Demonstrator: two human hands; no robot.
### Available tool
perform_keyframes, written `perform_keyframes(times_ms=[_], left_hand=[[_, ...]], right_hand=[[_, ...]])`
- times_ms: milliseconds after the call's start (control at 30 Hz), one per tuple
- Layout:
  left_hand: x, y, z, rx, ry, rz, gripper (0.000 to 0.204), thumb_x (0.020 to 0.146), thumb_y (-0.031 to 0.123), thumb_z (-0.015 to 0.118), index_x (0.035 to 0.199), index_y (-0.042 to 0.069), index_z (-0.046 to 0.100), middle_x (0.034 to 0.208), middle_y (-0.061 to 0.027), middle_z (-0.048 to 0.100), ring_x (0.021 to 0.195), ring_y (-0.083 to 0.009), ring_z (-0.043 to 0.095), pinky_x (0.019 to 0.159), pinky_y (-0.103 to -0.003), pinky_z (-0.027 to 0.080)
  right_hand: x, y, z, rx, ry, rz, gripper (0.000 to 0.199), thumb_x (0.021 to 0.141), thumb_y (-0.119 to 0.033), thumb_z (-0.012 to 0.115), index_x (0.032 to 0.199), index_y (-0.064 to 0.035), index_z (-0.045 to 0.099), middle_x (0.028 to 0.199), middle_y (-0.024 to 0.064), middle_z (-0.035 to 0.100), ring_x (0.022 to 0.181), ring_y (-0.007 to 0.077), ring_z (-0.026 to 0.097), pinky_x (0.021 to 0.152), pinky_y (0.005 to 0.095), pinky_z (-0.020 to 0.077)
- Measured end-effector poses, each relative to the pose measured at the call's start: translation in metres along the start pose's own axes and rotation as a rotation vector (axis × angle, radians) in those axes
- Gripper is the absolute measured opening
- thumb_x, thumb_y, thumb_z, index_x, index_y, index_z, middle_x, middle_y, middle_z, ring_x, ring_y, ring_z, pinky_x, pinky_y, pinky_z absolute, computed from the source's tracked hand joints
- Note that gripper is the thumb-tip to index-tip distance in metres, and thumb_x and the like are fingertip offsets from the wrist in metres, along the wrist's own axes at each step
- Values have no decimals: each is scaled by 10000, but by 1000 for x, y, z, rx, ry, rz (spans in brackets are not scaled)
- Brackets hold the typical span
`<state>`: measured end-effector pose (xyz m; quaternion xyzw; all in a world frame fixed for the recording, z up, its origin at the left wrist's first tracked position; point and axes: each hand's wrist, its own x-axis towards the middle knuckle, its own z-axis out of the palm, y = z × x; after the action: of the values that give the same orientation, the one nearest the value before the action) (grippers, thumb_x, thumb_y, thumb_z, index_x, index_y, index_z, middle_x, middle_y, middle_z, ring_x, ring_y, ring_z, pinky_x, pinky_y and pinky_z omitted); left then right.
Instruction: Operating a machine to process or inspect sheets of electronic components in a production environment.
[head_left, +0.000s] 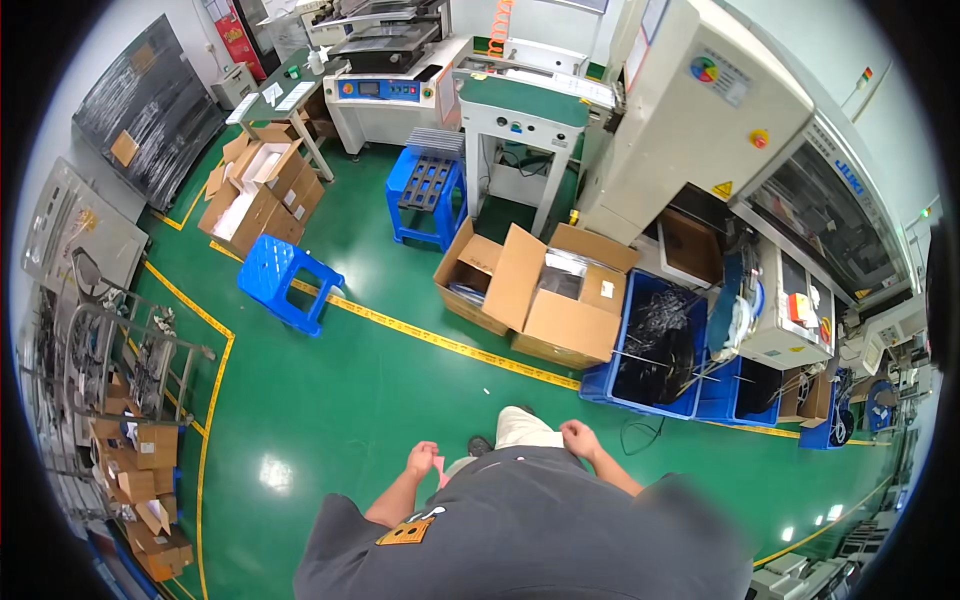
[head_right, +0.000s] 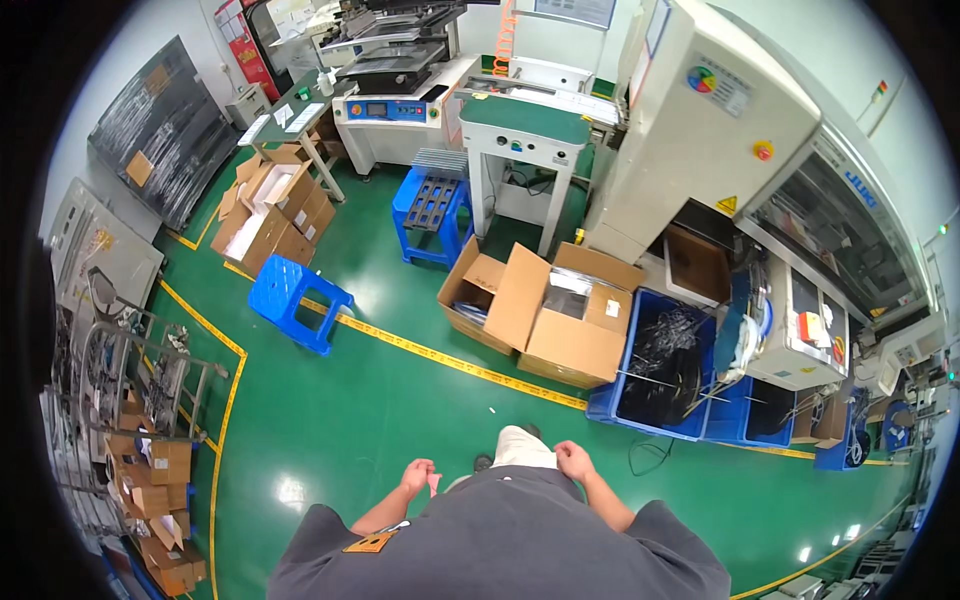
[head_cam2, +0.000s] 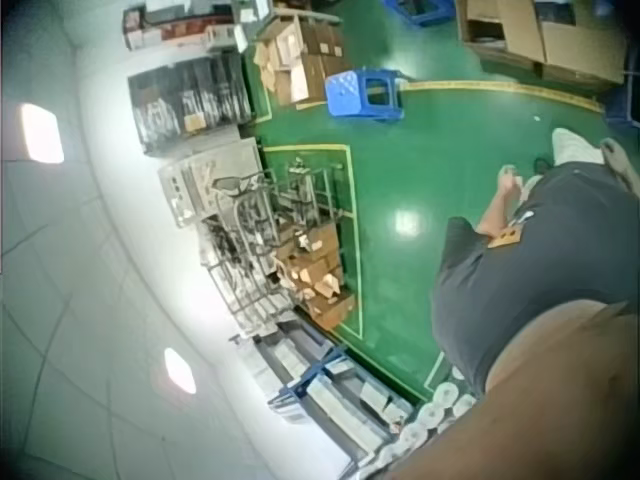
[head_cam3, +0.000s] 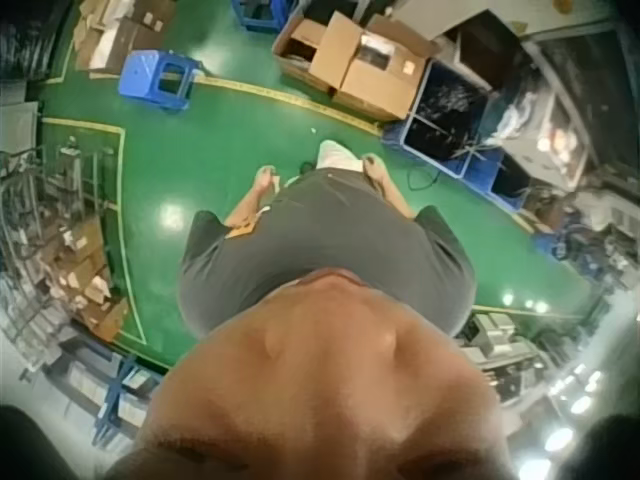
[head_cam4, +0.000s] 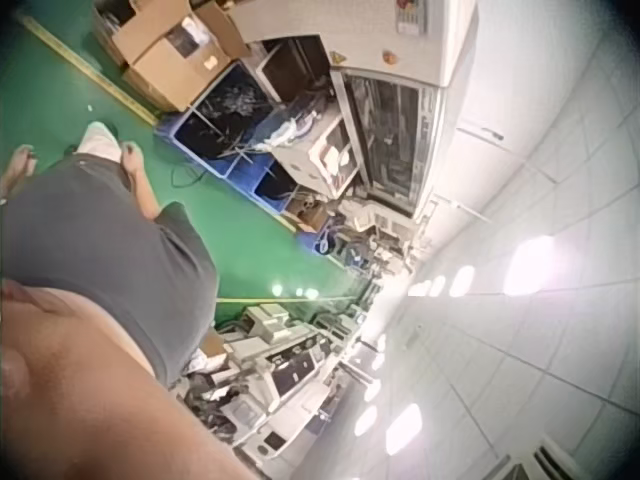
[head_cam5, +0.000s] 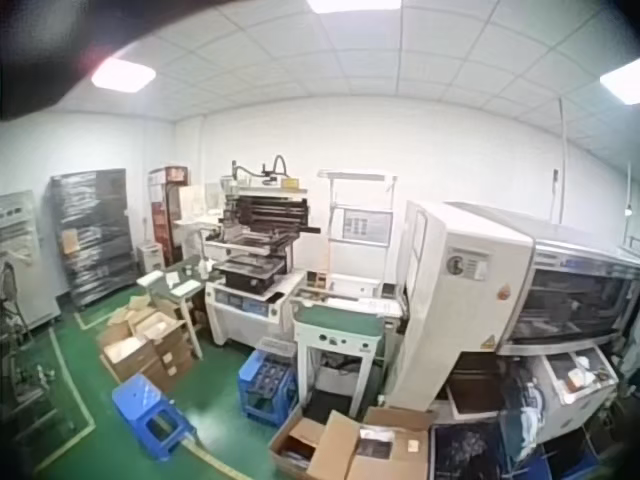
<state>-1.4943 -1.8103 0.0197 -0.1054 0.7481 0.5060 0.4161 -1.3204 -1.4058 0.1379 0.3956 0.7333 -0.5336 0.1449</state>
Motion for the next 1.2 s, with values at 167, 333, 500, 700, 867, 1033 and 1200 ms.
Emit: perform_keyframes(times_ms=[167, 333, 500, 700, 867, 1033, 1200], left_hand=[[44, 47, -59, -51, 1, -89, 311, 962, 170, 363, 1084, 6, 598, 1011, -130, 653, 911, -202, 627, 815, -324, 505], [102, 106, -127, 2, 64, -51, 307, 952, 172, 377, 1075, 9, 606, 1003, -131, 656, 919, -199, 627, 829, -319, 506], [130, 190, -229, 18, 245, -49, 313, 955, 195, 389, 1066, 11, 616, 1025, -142, 655, 955, -221, 623, 842, -332, 496], [201, 294, -330, 280, 562, 4, 324, 954, 250, 406, 1103, 45, 607, 1073, -155, 639, 1021, -307, 596, 889, -381, 462], [315, 321, -438, 301, 525, 63, 317, 940, 250, 415, 1110, 58, 600, 1127, -182, 597, 1072, -348, 548, 925, -421, 434], [457, 391, -555, 492, 447, 43, 261, 905, 205, 460, 1067, 57, 601, 1117, -209, 586, 1056, -357, 545, 916, -440, 434], [583, 439, -650, 554, 215, -6, 281, 859, 180, 511, 1100, 57, 585, 1170, -203, 563, 1106, -370, 515, 959, -444, 411]], right_hand=[[92, -60, 23, 41, 59, -6, 212, 852, -217, 558, 932, -48, 658, 819, 89, 670, 747, 155, 630, 671, 301, 511], [224, -82, 62, -311, -29, 170, 273, 865, -278, 522, 975, -72, 664, 939, 159, 685, 883, 286, 663, 786, 382, 522], [327, -222, 130, -491, -95, 30, 227, 833, -260, 563, 873, -68, 679, 797, 104, 671, 749, 183, 635, 690, 314, 521], [444, -425, 197, 111, -196, -178, 215, 859, -232, 543, 889, -48, 651, 742, 59, 639, 720, 161, 611, 678, 337, 519], [513, -499, 249, -25, -182, -93, 164, 867, -161, 533, 910, -35, 629, 749, 68, 633, 703, 141, 602, 656, 314, 511], [537, -579, 286, -124, -170, 81, 135, 882, -105, 518, 892, -24, 626, 769, 56, 641, 719, 138, 608, 664, 305, 494], [606, -686, 311, -82, -199, 106, 130, 897, -107, 531, 921, -12, 616, 810, 51, 645, 767, 134, 606, 710, 279, 491]])
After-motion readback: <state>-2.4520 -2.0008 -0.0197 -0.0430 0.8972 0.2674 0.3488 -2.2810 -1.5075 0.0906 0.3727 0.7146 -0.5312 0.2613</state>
